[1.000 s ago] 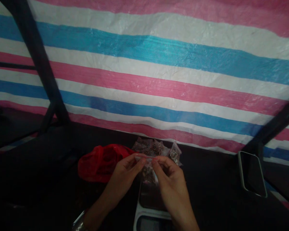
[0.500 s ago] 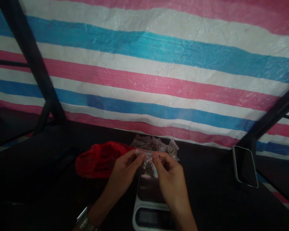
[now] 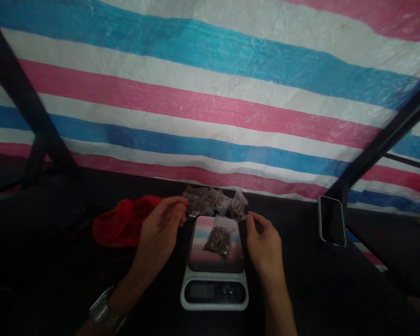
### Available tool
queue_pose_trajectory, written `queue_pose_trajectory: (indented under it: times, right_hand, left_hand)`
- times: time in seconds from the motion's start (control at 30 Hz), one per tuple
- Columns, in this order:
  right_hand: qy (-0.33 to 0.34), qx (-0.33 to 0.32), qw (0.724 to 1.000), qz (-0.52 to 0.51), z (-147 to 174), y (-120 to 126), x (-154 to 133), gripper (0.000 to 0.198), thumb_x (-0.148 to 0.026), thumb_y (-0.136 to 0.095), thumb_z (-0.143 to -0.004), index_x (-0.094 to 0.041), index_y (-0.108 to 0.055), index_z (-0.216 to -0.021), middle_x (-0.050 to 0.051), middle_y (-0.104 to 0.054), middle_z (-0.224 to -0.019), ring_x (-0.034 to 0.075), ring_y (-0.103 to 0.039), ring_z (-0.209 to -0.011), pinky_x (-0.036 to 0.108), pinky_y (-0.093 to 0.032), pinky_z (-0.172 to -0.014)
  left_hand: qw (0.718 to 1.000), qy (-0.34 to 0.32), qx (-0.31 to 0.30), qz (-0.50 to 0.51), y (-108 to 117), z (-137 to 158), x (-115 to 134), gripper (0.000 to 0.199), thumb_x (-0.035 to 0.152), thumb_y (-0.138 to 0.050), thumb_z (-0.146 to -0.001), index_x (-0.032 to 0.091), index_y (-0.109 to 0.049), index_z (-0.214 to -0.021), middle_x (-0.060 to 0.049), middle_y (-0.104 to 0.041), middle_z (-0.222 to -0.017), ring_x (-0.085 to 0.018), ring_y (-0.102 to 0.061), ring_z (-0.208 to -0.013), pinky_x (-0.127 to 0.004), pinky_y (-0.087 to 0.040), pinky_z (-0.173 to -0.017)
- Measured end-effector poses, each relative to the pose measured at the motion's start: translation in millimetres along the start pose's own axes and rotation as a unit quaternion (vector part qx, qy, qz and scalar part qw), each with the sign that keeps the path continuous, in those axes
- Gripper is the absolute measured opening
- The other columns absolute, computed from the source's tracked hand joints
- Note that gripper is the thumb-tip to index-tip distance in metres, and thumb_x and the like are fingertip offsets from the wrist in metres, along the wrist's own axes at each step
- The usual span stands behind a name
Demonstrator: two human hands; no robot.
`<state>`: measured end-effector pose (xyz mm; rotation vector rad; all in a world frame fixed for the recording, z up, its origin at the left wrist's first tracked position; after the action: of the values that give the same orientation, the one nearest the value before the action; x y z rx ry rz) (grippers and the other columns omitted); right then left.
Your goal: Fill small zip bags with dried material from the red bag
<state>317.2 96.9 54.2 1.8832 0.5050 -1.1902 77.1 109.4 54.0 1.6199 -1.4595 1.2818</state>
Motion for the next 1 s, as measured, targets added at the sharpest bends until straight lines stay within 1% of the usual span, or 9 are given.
queue_pose_trajectory:
  times: [0.1,0.17,0.27,0.33,0.4,0.5,0.63,0.83,1.0]
  right_hand:
    - [-0.001,0.03,1.0,-0.003,-2,6,4,0.046,-0.048,-0.06,-0.077,-0.016,-0.084,-0.099,0.018,-0.083,-0.111,0.038,-0.074,-0.11,0.048,-0.051,-0.099]
    - [0.002,0.046,0.999,-0.012,-4,8,7,0.048,-0.049,-0.058,-0.079,-0.016,-0.083,-0.102,0.017,-0.083,-0.112,0.036,-0.074,-0.11,0.045,-0.052,-0.098]
    - [0.003,0.069,0.997,-0.02,-6,10,10,0.052,-0.052,-0.056,-0.082,-0.015,-0.083,-0.107,0.015,-0.083,-0.107,0.033,-0.075,-0.101,0.041,-0.054,-0.088]
    - [-0.002,0.078,0.997,-0.022,-8,9,11,0.052,-0.051,-0.056,-0.081,-0.014,-0.083,-0.106,0.015,-0.083,-0.101,0.032,-0.075,-0.093,0.039,-0.053,-0.08]
    - [-0.008,0.08,0.997,-0.023,-9,9,11,0.05,-0.049,-0.057,-0.08,-0.014,-0.084,-0.103,0.014,-0.083,-0.096,0.03,-0.074,-0.087,0.038,-0.052,-0.076]
    - [-0.014,0.075,0.997,-0.028,-9,9,10,0.047,-0.047,-0.058,-0.079,-0.014,-0.084,-0.101,0.013,-0.082,-0.091,0.029,-0.073,-0.083,0.037,-0.051,-0.073]
    - [-0.017,0.067,0.997,-0.039,-7,10,8,0.046,-0.048,-0.059,-0.08,-0.015,-0.084,-0.099,0.012,-0.082,-0.089,0.03,-0.074,-0.085,0.037,-0.052,-0.074]
    - [-0.012,0.059,0.997,-0.048,-6,10,11,0.045,-0.048,-0.06,-0.08,-0.016,-0.084,-0.1,0.011,-0.082,-0.09,0.03,-0.075,-0.091,0.037,-0.053,-0.079]
    - [-0.012,0.044,0.998,-0.046,-6,7,12,0.047,-0.051,-0.06,-0.08,-0.016,-0.084,-0.1,0.011,-0.082,-0.089,0.029,-0.074,-0.086,0.036,-0.052,-0.074]
  left_hand:
    - [1.0,-0.017,0.013,-0.014,1,1,6,0.016,0.033,-0.061,-0.091,0.022,-0.073,-0.095,0.003,-0.06,-0.072,-0.013,-0.057,-0.066,-0.024,-0.049,-0.067]
    - [0.999,-0.021,0.021,-0.022,2,1,9,0.015,0.031,-0.061,-0.09,0.022,-0.072,-0.093,0.004,-0.059,-0.07,-0.013,-0.056,-0.064,-0.024,-0.047,-0.063]
    - [0.999,-0.023,0.027,-0.031,4,1,10,0.014,0.03,-0.062,-0.088,0.021,-0.072,-0.091,0.004,-0.06,-0.069,-0.013,-0.056,-0.063,-0.024,-0.046,-0.061]
    - [0.999,-0.024,0.03,-0.038,6,2,10,0.013,0.03,-0.062,-0.088,0.021,-0.072,-0.091,0.004,-0.061,-0.069,-0.013,-0.056,-0.063,-0.024,-0.046,-0.062]
    - [0.998,-0.024,0.031,-0.046,8,2,10,0.013,0.029,-0.062,-0.088,0.021,-0.072,-0.091,0.003,-0.062,-0.07,-0.013,-0.057,-0.064,-0.024,-0.046,-0.062]
    - [0.998,-0.023,0.029,-0.052,9,2,10,0.013,0.029,-0.062,-0.088,0.021,-0.072,-0.091,0.004,-0.061,-0.071,-0.013,-0.056,-0.065,-0.024,-0.045,-0.062]
    - [0.998,-0.014,0.021,-0.056,9,2,9,0.013,0.029,-0.062,-0.089,0.021,-0.071,-0.092,0.004,-0.062,-0.073,-0.012,-0.056,-0.065,-0.024,-0.044,-0.062]
    - [0.998,-0.017,0.011,-0.057,5,3,8,0.013,0.03,-0.062,-0.091,0.021,-0.07,-0.093,0.004,-0.061,-0.072,-0.013,-0.055,-0.066,-0.024,-0.044,-0.063]
    - [0.997,-0.014,0.004,-0.079,4,4,10,0.014,0.031,-0.06,-0.091,0.022,-0.071,-0.093,0.004,-0.06,-0.071,-0.014,-0.055,-0.065,-0.025,-0.043,-0.062]
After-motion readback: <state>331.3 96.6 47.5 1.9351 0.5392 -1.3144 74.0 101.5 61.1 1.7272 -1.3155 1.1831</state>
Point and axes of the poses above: each hand's wrist, its own z-axis away from the middle knuckle, its own y-axis out of the back of the hand, x = y × z, the point moved 3 cm from there along -z, towards the middle knuckle
